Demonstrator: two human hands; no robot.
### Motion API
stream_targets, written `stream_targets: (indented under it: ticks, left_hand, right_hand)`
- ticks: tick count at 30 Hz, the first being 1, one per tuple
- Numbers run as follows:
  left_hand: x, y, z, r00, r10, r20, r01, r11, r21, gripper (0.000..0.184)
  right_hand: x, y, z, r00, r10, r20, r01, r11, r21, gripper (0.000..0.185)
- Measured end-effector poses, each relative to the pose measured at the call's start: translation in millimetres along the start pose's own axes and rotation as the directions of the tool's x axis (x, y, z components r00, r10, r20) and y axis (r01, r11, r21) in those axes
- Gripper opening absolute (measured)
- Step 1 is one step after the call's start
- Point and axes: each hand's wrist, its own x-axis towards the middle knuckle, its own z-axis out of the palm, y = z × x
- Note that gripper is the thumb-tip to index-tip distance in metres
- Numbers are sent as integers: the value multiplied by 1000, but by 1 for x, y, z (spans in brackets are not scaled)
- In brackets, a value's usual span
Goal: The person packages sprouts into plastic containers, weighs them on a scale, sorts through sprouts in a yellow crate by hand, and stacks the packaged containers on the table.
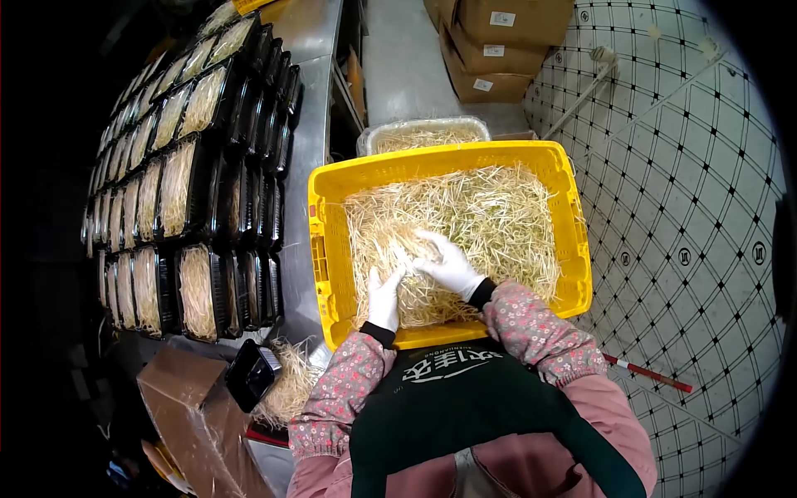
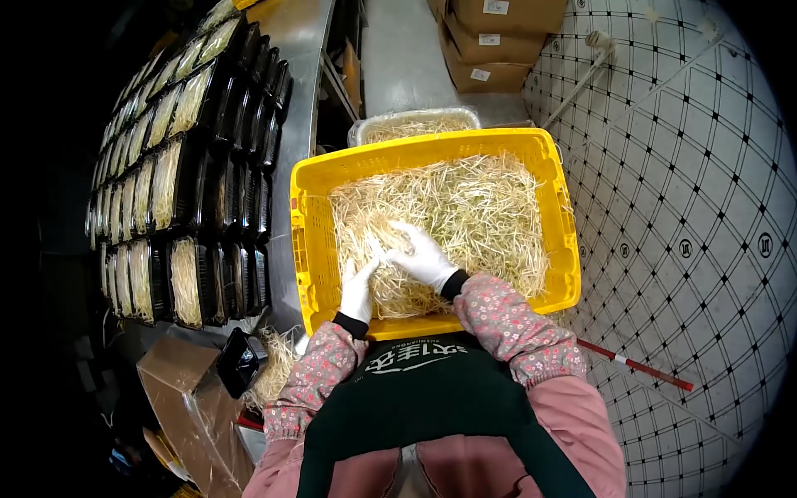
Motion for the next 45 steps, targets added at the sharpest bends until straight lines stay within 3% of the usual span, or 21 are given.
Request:
stream_targets:
  ticks: [1, 3, 5, 8, 11, 12, 16, 18, 20, 21, 22, 27, 29, 31, 33, 35, 37, 39, 40, 43, 45]
  left_hand:
    - [8, 1, -10, 996, 21, 83, -23, 999, 23, 85]
    - [39, -15, -39, 982, -59, 181, 42, 995, 95, 79]
    - [71, -40, -56, 984, -177, 22, 172, 974, 149, 58]
    - [75, -54, -32, 939, -343, 27, 344, 937, -69, 31]
    - [29, -54, -3, 967, -43, 252, 117, 950, -288, 46]
    - [7, -39, 2, 962, -155, 227, 218, 933, -287, 52]
    - [-27, 1, -7, 853, -471, 225, 452, 882, 132, 88]
    - [-15, 5, -41, 786, -566, 249, 411, 779, 473, 102]
    - [-19, 17, -58, 925, -194, 326, -201, 476, 856, 119]
    - [-16, 13, -68, 865, 44, 499, -501, 91, 861, 125]
    - [-16, 14, -62, 866, 40, 499, -500, 96, 860, 125]
    - [36, 5, -22, 870, -147, 470, -480, -468, 742, 136]
    - [72, 2, -17, 859, 46, 509, -460, -364, 810, 139]
    - [98, 15, -8, 888, 44, 458, -445, -165, 880, 141]
    - [111, 23, -2, 900, -35, 434, -433, -183, 883, 143]
    - [119, 25, 0, 924, -99, 369, -374, -41, 926, 143]
    - [118, 16, -10, 927, 83, 367, -370, 23, 929, 112]
    - [106, 26, -10, 964, -59, 260, -258, 41, 965, 85]
    - [91, 34, -8, 959, -22, 281, -281, 24, 959, 65]
    - [66, 58, -21, 947, -51, 317, -320, -60, 945, 53]
    - [47, 70, -36, 896, 99, 432, -419, -134, 898, 47]
  right_hand:
    - [6, -8, -15, 999, 22, 27, -25, 995, 98, 65]
    - [17, -39, -49, 964, 261, 58, -199, 846, -495, 69]
    - [25, 26, -46, 963, 266, -45, -227, 706, -671, 74]
    - [19, 24, 1, 981, 181, 76, -87, 749, -657, 72]
    - [21, -19, 7, 973, 63, 221, 97, 758, -645, 68]
    - [22, -46, 0, 951, 12, 308, 193, 754, -628, 67]
    - [48, -53, -35, 837, 184, 516, 258, 698, -668, 78]
    - [49, -46, -53, 868, 308, 389, 111, 644, -757, 93]
    - [34, -43, -61, 943, 254, 215, 2, 642, -767, 111]
    - [19, -44, -58, 974, 151, 168, 54, 565, -823, 120]
    - [6, -49, -47, 960, 182, 213, 101, 483, -870, 123]
    - [-19, -13, 7, 880, 239, 410, 352, 250, -902, 127]
    - [13, -7, -7, 944, 164, 286, 228, 299, -926, 127]
    - [49, -27, -29, 911, 320, 260, 104, 432, -896, 138]
    - [78, -22, -43, 805, 471, 362, 29, 577, -816, 144]
    - [81, -16, -41, 840, 412, 353, 104, 517, -850, 130]
    - [82, -20, -41, 816, 442, 372, 68, 566, -821, 101]
    - [71, -10, -46, 910, 243, 335, 136, 589, -797, 54]
    - [72, -15, -51, 905, 255, 341, 130, 597, -791, 49]
    - [79, -26, -81, 937, 178, 302, 135, 612, -780, 36]
    - [90, -22, -111, 943, 300, 143, -89, 642, -762, 40]
